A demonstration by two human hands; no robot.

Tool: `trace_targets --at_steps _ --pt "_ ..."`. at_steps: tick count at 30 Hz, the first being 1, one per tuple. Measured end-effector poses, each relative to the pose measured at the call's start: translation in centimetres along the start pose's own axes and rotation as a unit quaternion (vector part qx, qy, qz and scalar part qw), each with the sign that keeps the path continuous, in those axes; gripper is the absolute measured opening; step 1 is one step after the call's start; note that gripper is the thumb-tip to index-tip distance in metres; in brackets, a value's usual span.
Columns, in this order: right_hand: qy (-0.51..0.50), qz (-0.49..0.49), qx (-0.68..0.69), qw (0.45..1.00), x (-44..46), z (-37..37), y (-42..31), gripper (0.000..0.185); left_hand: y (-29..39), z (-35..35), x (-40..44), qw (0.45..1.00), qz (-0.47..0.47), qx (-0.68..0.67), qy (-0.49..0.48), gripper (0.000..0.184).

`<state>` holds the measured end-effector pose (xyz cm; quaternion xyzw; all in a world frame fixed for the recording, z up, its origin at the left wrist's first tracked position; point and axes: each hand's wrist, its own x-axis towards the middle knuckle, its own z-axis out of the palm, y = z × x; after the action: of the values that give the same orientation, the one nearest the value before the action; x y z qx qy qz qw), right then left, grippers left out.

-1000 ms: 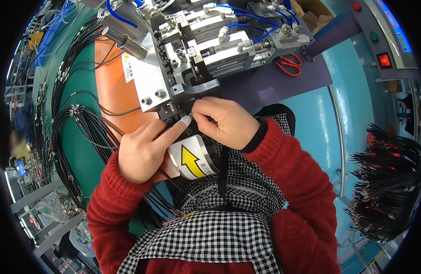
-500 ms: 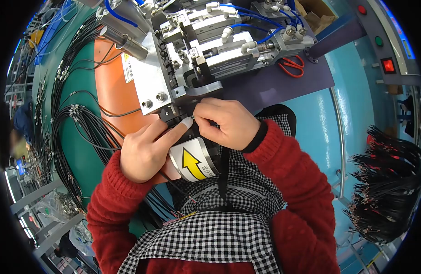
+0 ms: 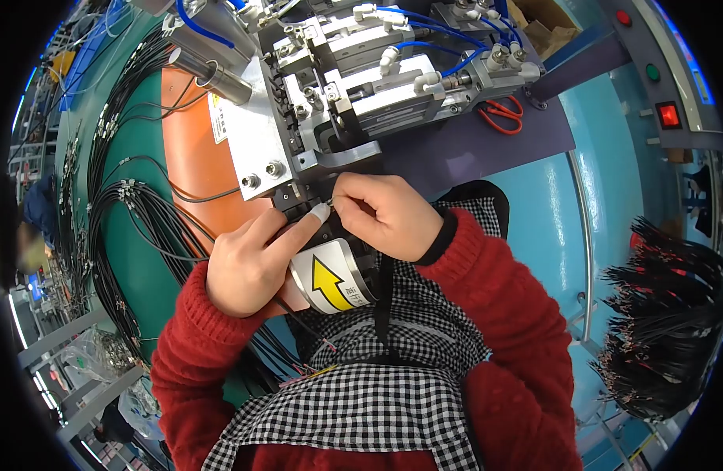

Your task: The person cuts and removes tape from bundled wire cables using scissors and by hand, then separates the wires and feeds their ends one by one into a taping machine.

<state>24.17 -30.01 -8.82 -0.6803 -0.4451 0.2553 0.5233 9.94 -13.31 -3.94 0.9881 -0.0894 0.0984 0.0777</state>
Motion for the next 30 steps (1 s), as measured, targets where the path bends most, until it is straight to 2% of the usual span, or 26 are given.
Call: trace_targets --at_steps 3,9,13,19,23,28,30 --pt "-0.040 0.124 0.104 0.986 0.1 -0.3 -0.7 0.006 0.1 -0.2 0.0 1.000 -0.005 0.012 -0.009 0.042" --pt "-0.062 0.106 0.067 0.990 0.3 -0.7 -1.0 0.010 -0.2 -0.2 0.3 1.000 0.005 0.009 -0.002 0.042" --pt "-0.033 0.089 0.097 0.991 0.2 -0.1 0.4 0.004 -0.1 -0.3 0.5 1.000 0.009 0.020 0.001 0.040" --pt "-0.011 0.123 0.114 0.986 -0.3 -0.2 -0.2 0.004 -0.5 -0.1 0.6 1.000 0.008 -0.001 0.013 0.038" --pt "0.116 0.160 0.133 0.971 -1.1 0.3 -1.0 0.006 -0.8 0.5 0.1 0.999 -0.010 -0.045 0.027 0.038" --pt "0.095 0.155 0.080 0.980 -1.2 0.0 -2.0 0.007 -0.6 0.2 0.2 0.999 -0.009 -0.046 0.028 0.040" --pt "0.090 0.175 0.107 0.975 -1.1 0.0 -1.7 0.007 -0.5 0.1 0.3 0.999 -0.009 -0.043 0.028 0.040"
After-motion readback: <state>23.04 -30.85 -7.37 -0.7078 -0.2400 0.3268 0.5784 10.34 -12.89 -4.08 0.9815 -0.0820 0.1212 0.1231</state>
